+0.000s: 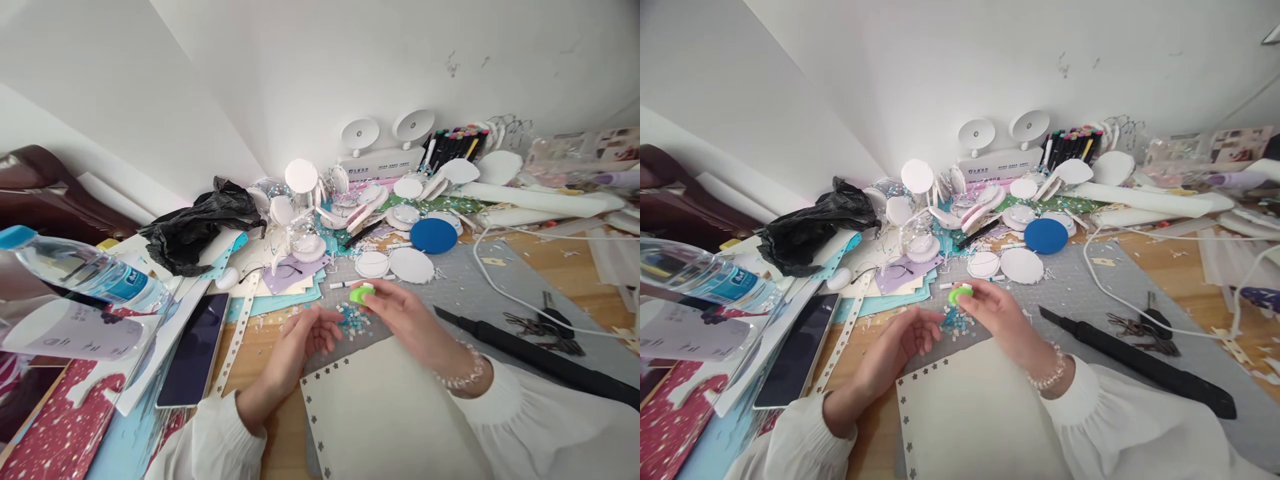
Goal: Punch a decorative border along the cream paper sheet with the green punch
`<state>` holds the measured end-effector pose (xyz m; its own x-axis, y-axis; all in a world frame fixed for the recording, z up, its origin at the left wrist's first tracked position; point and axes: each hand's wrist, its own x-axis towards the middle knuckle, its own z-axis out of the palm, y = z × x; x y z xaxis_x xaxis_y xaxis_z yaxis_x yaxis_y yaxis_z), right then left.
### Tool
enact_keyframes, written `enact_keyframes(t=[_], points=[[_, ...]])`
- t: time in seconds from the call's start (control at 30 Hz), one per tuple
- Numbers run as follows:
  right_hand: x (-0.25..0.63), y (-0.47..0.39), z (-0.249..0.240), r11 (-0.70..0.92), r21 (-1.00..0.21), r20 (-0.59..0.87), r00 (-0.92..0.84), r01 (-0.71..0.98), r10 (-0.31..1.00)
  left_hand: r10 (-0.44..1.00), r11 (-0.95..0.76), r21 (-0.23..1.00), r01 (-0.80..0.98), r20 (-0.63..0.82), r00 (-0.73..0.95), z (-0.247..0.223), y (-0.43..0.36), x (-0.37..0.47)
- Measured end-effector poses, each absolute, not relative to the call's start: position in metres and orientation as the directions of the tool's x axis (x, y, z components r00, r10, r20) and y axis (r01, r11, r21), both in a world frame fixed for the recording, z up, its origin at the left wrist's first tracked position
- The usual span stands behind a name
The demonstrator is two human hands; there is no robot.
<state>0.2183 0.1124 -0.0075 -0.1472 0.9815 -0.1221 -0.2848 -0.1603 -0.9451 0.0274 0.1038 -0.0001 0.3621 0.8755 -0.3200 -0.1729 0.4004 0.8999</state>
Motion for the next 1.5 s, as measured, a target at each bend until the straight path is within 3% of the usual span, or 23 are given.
enact_keyframes(t=[0.1,0.23,0.37,0.47,0.63,0.8,0.9,0.97,1.0,1.07,1.13,1.2,1.3,1.37,1.43,1.5], points=[[0.222,0.113,-0.012,-0.219,-0.89,-0.169,-0.157,-0.399,0.973,0.92,0.297,0.947,-0.125,-0.249,0.303,-0.002,0.105,0.025],[0.223,0.11,-0.011,-0.326,-0.791,-0.249,-0.215,-0.518,0.944,0.952,0.071,0.98,0.183,-0.121,0.28,-0.001,0.104,0.021],[0.225,0.109,-0.005,-0.42,-0.633,-0.292,-0.301,-0.65,0.908,0.874,-0.353,0.799,0.487,0.097,0.475,0.002,0.099,0.016],[0.226,0.107,-0.001,-0.425,-0.627,-0.253,-0.345,-0.653,0.904,0.826,-0.507,0.697,0.507,0.226,0.516,0.002,0.094,0.016],[0.216,0.099,-0.007,-0.424,-0.641,-0.198,-0.396,-0.64,0.897,0.838,-0.532,0.738,0.414,0.389,0.383,0.001,0.092,0.022],[0.201,0.089,-0.012,-0.494,-0.681,-0.171,-0.538,-0.541,0.825,0.736,-0.673,0.646,0.36,0.533,0.418,0.001,0.095,0.021],[0.205,0.088,-0.005,-0.342,-0.882,-0.173,-0.451,-0.325,0.875,0.747,-0.66,0.668,0.344,0.54,0.387,-0.001,0.093,0.018],[0.214,0.093,-0.001,-0.062,-0.998,-0.062,-0.256,0.006,0.965,0.795,-0.601,0.722,0.343,0.493,0.355,-0.003,0.09,0.017],[0.22,0.096,0.0,0.109,-0.967,0.072,-0.16,0.233,0.984,0.815,-0.572,0.741,0.353,0.465,0.345,-0.003,0.088,0.017],[0.232,0.103,-0.003,0.3,-0.75,0.308,-0.089,0.589,0.947,0.837,-0.541,0.746,0.388,0.436,0.33,-0.004,0.086,0.017],[0.24,0.109,-0.011,0.304,-0.584,0.343,-0.11,0.752,0.933,0.843,-0.537,0.734,0.417,0.441,0.309,-0.004,0.085,0.017],[0.244,0.112,-0.019,0.287,-0.522,0.3,-0.143,0.803,0.943,0.841,-0.54,0.729,0.421,0.455,0.291,-0.003,0.085,0.018],[0.244,0.113,-0.022,0.301,-0.545,0.29,-0.16,0.783,0.943,0.844,-0.536,0.729,0.426,0.453,0.286,-0.003,0.086,0.019],[0.242,0.111,-0.017,0.311,-0.642,0.348,-0.096,0.701,0.933,0.848,-0.53,0.724,0.441,0.453,0.277,-0.003,0.086,0.02],[0.239,0.108,-0.008,0.305,-0.792,0.365,0.011,0.529,0.931,0.854,-0.519,0.718,0.464,0.449,0.263,-0.003,0.086,0.019],[0.237,0.103,0.002,0.229,-0.932,0.252,0.047,0.282,0.966,0.863,-0.504,0.716,0.483,0.439,0.249,-0.003,0.086,0.019]])
